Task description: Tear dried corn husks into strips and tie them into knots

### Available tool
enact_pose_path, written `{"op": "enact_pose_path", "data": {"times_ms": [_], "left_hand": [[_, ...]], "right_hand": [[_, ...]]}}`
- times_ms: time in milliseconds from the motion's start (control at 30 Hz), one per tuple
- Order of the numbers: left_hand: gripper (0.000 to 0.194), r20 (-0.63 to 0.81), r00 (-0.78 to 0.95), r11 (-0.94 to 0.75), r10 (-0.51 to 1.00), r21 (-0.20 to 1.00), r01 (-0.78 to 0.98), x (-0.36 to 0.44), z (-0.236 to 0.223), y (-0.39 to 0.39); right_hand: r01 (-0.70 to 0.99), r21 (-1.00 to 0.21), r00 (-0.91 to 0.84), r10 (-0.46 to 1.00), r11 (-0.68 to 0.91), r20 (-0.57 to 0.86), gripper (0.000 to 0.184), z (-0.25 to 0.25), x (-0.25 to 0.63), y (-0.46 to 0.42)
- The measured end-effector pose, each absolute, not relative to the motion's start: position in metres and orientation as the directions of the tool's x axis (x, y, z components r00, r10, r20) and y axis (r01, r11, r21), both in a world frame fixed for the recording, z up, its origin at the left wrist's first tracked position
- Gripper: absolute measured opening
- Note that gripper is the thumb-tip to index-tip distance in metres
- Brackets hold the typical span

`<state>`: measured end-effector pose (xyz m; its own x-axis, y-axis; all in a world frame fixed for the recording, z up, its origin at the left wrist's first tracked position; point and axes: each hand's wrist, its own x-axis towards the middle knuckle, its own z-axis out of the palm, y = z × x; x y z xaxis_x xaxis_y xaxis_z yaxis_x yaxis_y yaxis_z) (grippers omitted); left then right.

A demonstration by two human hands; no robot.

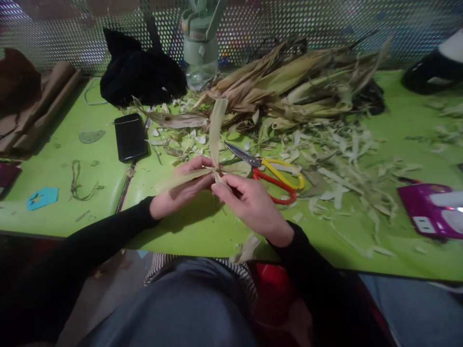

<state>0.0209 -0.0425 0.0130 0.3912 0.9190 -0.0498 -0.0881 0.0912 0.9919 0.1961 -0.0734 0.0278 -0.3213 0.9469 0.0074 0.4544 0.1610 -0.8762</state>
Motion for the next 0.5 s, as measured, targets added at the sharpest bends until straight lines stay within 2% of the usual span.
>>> {"op": "enact_pose_path", "data": {"times_ms": [133,300,500], "left_hand": [[0.027,-0.156,0.491,0.254,0.857,0.957,-0.139,0.02,0.017,-0.043],[0.019,-0.201,0.507,0.266,0.838,0.962,-0.06,0.017,0.021,-0.04],[0.012,-0.301,0.586,0.448,0.752,0.886,-0.121,0.015,0.026,-0.04]], "right_hand": [[0.456,-0.864,-0.336,0.94,0.213,0.055,0.04,0.032,0.198,-0.074],[0.476,-0.852,-0.362,0.931,0.215,0.033,0.04,0.034,0.198,-0.075],[0.449,-0.874,-0.312,0.949,0.188,0.044,0.039,0.032,0.197,-0.076]]}}
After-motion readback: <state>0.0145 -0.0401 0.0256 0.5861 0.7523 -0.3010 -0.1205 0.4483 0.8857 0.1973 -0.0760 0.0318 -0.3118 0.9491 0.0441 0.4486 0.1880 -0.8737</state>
